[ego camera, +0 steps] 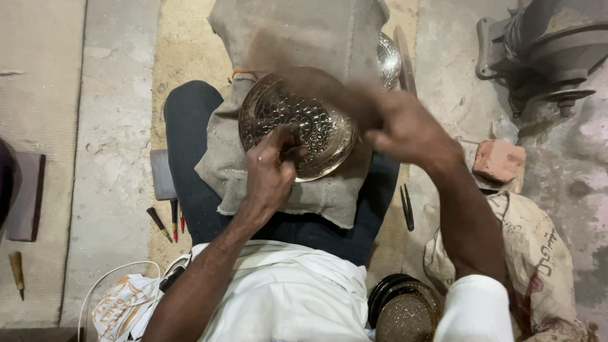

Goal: The person sits on the floor with an ornate brass plate resting on a sandbag on their lap. They hold a metal punch against the plate's decorative pattern with one hand and repeatedly strike the punch with a wooden mallet held in the other hand, repositioning the punch across the patterned surface to work the design.

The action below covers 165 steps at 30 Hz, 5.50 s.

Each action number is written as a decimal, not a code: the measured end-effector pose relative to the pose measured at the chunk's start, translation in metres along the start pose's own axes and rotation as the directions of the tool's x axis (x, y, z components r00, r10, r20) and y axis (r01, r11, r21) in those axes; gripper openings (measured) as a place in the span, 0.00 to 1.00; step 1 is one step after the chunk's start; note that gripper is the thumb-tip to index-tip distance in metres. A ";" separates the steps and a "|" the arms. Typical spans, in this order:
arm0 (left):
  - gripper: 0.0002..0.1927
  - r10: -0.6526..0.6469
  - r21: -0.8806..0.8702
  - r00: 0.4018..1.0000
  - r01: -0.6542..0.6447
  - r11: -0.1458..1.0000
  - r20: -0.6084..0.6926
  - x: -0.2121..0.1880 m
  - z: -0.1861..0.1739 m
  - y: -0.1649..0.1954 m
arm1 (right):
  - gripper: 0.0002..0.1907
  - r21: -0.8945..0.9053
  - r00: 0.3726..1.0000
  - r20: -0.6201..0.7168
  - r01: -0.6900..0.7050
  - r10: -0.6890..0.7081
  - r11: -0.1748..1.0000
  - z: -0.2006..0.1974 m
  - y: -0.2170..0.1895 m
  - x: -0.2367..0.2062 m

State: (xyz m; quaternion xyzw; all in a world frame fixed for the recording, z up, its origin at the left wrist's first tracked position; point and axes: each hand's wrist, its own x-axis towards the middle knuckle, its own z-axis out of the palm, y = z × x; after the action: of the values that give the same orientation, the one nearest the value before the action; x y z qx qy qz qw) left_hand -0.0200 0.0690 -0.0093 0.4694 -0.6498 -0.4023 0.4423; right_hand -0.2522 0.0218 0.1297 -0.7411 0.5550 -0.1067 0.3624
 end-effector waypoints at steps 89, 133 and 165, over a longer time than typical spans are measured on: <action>0.13 0.009 0.085 0.996 -0.002 0.996 -0.085 -0.008 0.001 -0.004 | 0.21 -0.700 0.942 -0.307 -0.128 -0.134 0.702 0.024 0.015 -0.020; 0.21 0.061 -0.024 0.689 -0.063 0.998 0.722 0.085 -0.053 0.037 | 0.37 0.399 0.813 -0.450 -0.187 0.369 0.898 0.111 0.047 -0.119; 0.20 0.137 -0.002 0.517 -0.255 0.967 0.845 0.094 -0.050 0.019 | 0.23 0.817 0.792 -0.275 -0.106 0.545 0.567 0.208 0.005 -0.153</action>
State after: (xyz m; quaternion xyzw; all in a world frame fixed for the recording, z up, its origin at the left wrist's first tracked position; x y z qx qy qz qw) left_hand 0.0074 -0.0227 0.0410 0.1691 -0.8537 -0.4843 0.0899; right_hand -0.1948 0.2455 0.0150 -0.3395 0.6609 -0.4476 0.4976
